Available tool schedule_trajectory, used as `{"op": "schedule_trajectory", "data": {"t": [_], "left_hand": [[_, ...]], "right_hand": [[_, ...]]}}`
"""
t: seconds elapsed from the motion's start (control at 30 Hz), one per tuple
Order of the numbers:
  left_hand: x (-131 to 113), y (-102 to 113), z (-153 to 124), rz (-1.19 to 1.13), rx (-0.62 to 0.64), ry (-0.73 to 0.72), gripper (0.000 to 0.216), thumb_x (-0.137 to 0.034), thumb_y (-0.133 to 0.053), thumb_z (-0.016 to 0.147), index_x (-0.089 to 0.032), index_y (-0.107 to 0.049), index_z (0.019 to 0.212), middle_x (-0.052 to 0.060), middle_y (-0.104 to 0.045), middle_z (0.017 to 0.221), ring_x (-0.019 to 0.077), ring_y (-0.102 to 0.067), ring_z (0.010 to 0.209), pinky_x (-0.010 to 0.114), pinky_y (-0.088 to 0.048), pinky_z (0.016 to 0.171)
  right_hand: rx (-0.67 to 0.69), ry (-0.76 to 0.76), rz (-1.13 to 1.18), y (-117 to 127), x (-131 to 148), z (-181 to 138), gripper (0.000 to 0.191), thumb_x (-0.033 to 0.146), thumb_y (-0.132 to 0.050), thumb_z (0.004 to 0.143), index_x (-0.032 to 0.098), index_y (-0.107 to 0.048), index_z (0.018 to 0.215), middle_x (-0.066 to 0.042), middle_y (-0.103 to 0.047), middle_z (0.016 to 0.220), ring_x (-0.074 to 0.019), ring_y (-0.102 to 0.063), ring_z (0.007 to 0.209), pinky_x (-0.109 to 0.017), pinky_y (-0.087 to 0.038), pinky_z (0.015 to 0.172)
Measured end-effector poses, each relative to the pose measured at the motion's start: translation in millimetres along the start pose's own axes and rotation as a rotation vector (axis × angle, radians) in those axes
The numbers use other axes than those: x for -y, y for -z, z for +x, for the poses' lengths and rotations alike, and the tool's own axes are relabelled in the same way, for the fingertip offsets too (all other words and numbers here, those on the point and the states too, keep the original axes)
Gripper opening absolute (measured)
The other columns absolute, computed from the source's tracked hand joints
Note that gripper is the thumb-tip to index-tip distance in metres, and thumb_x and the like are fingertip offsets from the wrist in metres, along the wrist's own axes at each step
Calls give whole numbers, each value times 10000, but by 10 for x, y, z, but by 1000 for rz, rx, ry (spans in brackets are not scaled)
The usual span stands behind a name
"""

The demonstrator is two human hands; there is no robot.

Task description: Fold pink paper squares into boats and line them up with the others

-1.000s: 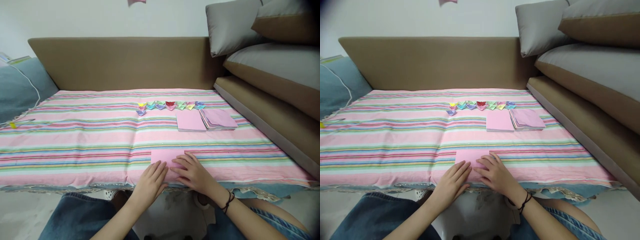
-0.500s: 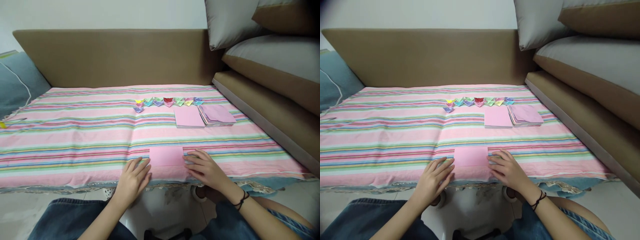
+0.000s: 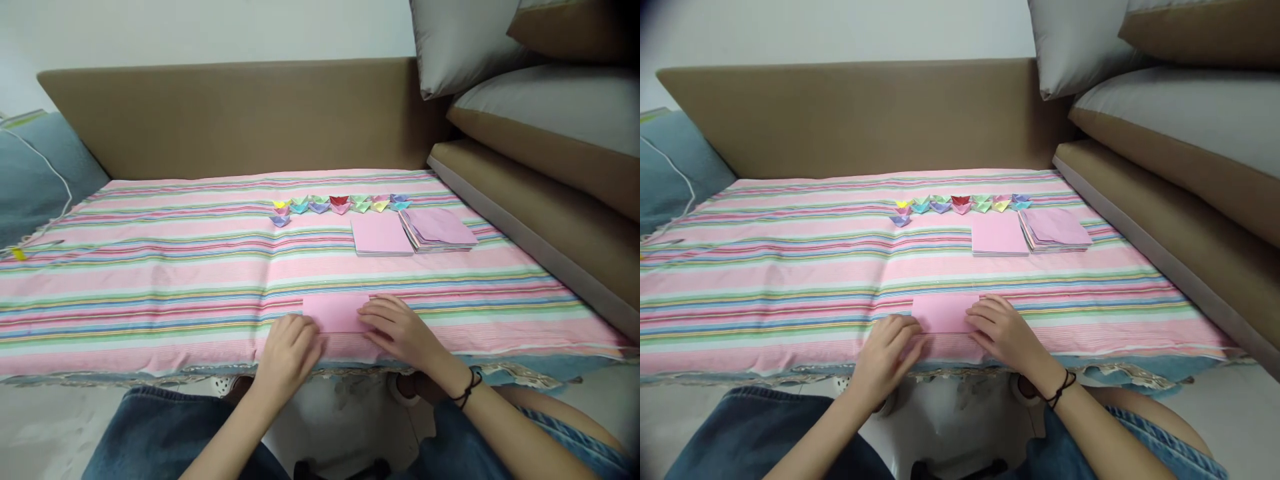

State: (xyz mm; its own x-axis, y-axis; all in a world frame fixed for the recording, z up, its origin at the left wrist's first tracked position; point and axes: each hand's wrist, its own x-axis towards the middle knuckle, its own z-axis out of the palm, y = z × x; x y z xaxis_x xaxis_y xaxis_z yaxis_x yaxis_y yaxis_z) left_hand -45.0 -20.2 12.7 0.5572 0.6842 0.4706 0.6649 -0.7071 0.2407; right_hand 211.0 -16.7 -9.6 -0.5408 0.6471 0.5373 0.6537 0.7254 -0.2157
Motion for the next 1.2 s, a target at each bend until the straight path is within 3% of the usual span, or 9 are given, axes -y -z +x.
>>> {"op": "schedule_trajectory", "data": {"t": [0.17, 0.43, 0.6, 0.7, 0.77, 0.87, 0.97, 1.07, 1.2], "left_hand": [[-174, -177, 57, 84, 12, -166, 211, -206, -484, 884, -165, -556, 1078, 85, -644, 1008, 211, -537, 888, 347, -396, 737], [-107, -266, 58, 122, -9, -161, 163, -179, -450, 900, -163, -584, 991, 85, -647, 969, 206, -515, 846, 343, -389, 688], [-67, -235, 62, 86, -1, -180, 166, -186, -442, 903, -159, -591, 972, 77, -660, 925, 208, -518, 818, 335, -385, 671], [-26, -128, 115, -80, -88, 34, 159, -186, -456, 894, -185, -600, 961, 60, -661, 887, 198, -529, 821, 327, -395, 695], [-4, -34, 172, -292, -195, 257, 116, -227, -498, 874, -199, -610, 876, 43, -642, 829, 191, -542, 825, 321, -413, 726], [-16, 78, 254, -770, -274, 576, 116, -301, -593, 810, -190, -607, 781, 19, -624, 767, 168, -568, 760, 286, -445, 708], [-72, 105, 295, -1134, -228, 742, 151, -318, -662, 749, -174, -626, 778, 14, -630, 753, 147, -575, 734, 255, -454, 702], [-113, 67, 292, -1249, -173, 807, 160, -308, -685, 731, -160, -648, 777, 5, -618, 702, 111, -542, 663, 220, -434, 664], [-102, -17, 256, -1352, -125, 868, 161, -300, -704, 717, -149, -665, 757, -8, -589, 640, 87, -504, 612, 196, -407, 629]], "right_hand": [[-3, 84, -82, -9, 75, 70, 171, 124, -497, 865, 189, -646, 918, -59, -694, 889, -191, -614, 837, -421, -487, 848], [25, 87, -28, -103, 365, 136, 244, 186, -429, 914, 208, -666, 865, -70, -685, 784, -183, -628, 784, -374, -517, 790], [-9, 58, 59, -61, 343, 113, 207, 293, -554, 869, 198, -632, 1036, -82, -701, 909, -214, -632, 882, -393, -509, 818], [-102, -129, 195, 62, 262, 115, 537, 404, -676, 766, 203, -511, 1236, -119, -640, 1137, -267, -580, 1054, -448, -475, 904], [-166, -329, 355, 133, 221, 133, 629, 415, -700, 740, 226, -459, 1289, -124, -591, 1225, -277, -543, 1132, -460, -456, 946], [-213, -507, 699, 181, 218, 190, 548, 439, -657, 776, 241, -493, 1259, -115, -605, 1214, -267, -571, 1113, -439, -487, 924], [-196, -553, 967, 186, 272, 261, 374, 436, -624, 805, 226, -616, 1114, -101, -671, 1097, -245, -634, 1002, -399, -532, 854], [-194, -646, 1049, 197, 324, 316, 209, 386, -672, 769, 206, -707, 869, -68, -722, 913, -211, -668, 852, -345, -551, 767], [-158, -741, 1209, 206, 344, 356, 159, 341, -715, 726, 197, -722, 794, -39, -724, 818, -161, -652, 719, -270, -530, 648]]}}
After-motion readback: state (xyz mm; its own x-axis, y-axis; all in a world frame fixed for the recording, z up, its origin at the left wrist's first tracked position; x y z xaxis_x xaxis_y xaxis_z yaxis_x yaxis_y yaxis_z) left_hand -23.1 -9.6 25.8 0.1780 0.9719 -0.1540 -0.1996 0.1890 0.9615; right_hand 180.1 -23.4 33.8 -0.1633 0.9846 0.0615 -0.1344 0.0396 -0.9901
